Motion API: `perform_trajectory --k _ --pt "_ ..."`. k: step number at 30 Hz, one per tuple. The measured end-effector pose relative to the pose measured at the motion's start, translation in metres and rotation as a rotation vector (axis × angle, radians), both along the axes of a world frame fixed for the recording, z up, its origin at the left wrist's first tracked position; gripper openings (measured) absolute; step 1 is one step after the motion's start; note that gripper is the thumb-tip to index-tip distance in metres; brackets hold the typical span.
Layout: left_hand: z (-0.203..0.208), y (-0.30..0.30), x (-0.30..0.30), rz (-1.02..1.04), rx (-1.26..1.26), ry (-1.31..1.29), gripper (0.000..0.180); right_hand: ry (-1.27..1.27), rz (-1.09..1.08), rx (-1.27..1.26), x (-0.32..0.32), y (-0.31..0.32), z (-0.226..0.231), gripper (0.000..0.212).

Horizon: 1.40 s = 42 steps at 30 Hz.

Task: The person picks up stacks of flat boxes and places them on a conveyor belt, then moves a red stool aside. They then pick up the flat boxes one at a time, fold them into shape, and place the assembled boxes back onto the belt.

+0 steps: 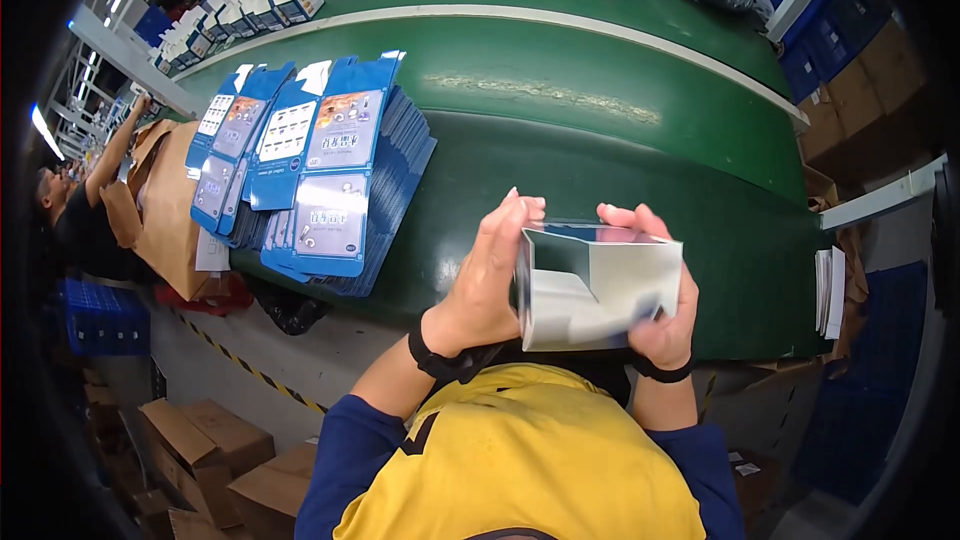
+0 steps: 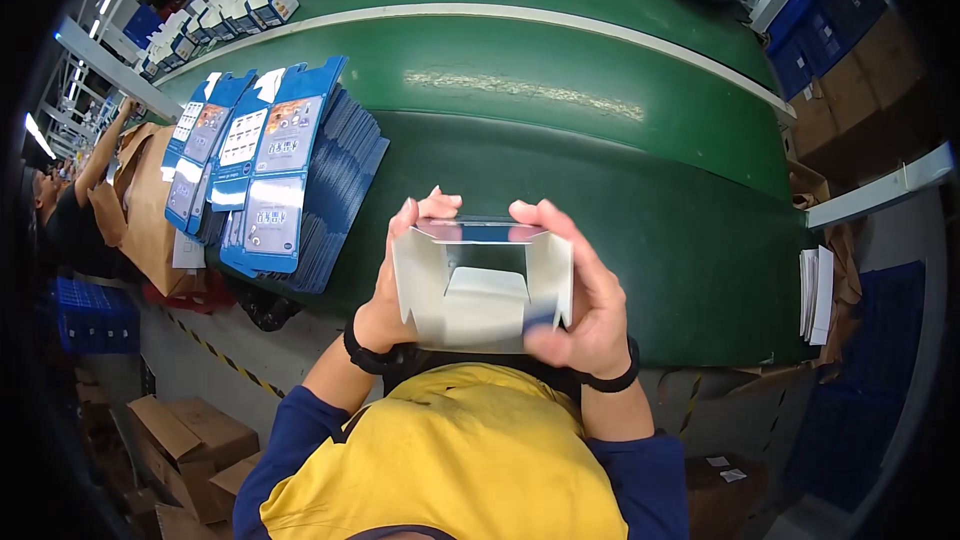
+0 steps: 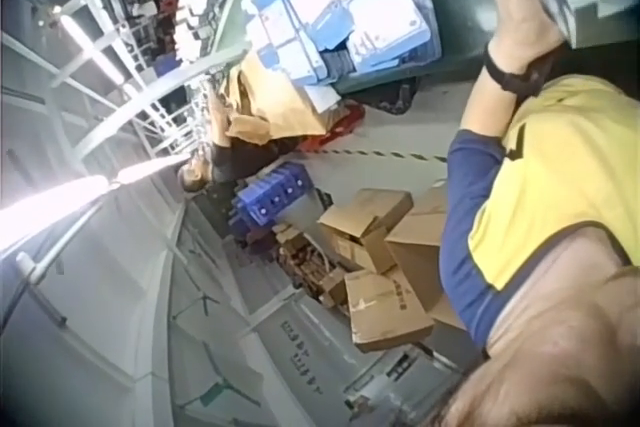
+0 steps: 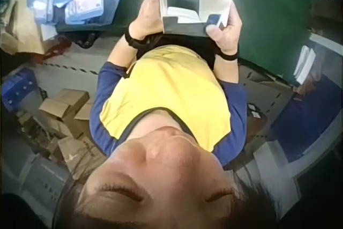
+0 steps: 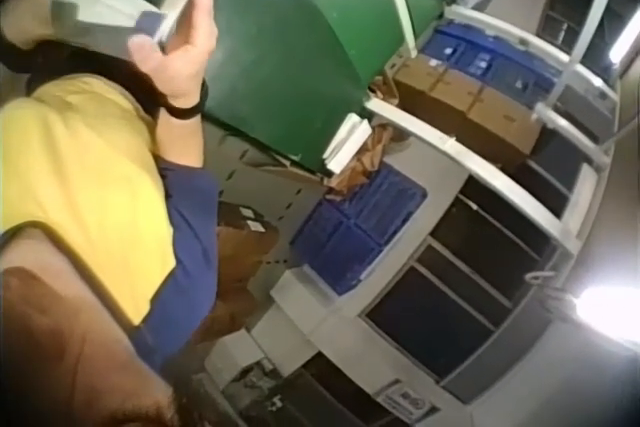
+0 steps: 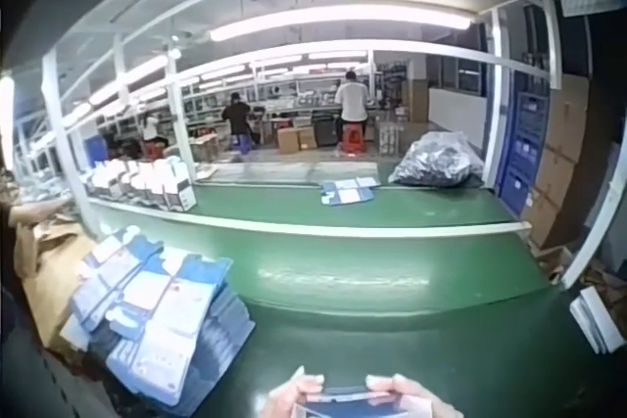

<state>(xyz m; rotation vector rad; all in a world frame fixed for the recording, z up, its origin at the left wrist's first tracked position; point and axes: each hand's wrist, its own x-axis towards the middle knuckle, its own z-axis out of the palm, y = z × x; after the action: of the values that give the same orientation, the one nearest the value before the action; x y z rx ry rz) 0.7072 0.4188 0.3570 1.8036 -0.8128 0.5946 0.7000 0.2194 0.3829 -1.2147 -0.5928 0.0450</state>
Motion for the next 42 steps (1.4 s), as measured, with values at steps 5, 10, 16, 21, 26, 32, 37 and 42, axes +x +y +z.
perform_trajectory --k 5,10,16,21,26,32,37,42 --pt "-0.003 -0.011 -0.010 -0.033 0.086 0.058 0.084 0.059 -0.300 -0.138 -0.003 0.009 0.009 0.076" --pt "0.012 -0.018 -0.010 -0.102 0.040 -0.013 0.048 0.037 -0.073 0.285 -0.001 0.007 -0.001 0.073" --pt "0.020 -0.010 -0.001 -0.163 0.131 0.004 0.042 0.047 -0.127 -0.041 0.004 -0.001 -0.004 0.057" --pt "0.031 -0.007 0.007 -0.183 0.194 0.012 0.036 -0.401 -0.160 -0.144 0.014 -0.006 -0.008 0.050" --pt "0.035 -0.010 0.007 -0.228 0.092 0.046 0.044 -0.343 -0.082 -0.237 0.028 -0.020 -0.003 0.040" --pt "0.027 -0.004 0.009 -0.253 0.137 -0.023 0.083 -0.335 -0.267 -0.601 0.020 -0.008 0.016 0.047" --pt "0.030 -0.007 0.005 -0.247 0.123 0.051 0.077 -0.294 -0.238 -0.697 0.020 -0.004 0.021 0.048" --pt "0.038 -0.004 0.003 -0.257 0.043 0.012 0.078 -0.151 -0.024 -0.442 0.020 -0.011 0.021 0.056"
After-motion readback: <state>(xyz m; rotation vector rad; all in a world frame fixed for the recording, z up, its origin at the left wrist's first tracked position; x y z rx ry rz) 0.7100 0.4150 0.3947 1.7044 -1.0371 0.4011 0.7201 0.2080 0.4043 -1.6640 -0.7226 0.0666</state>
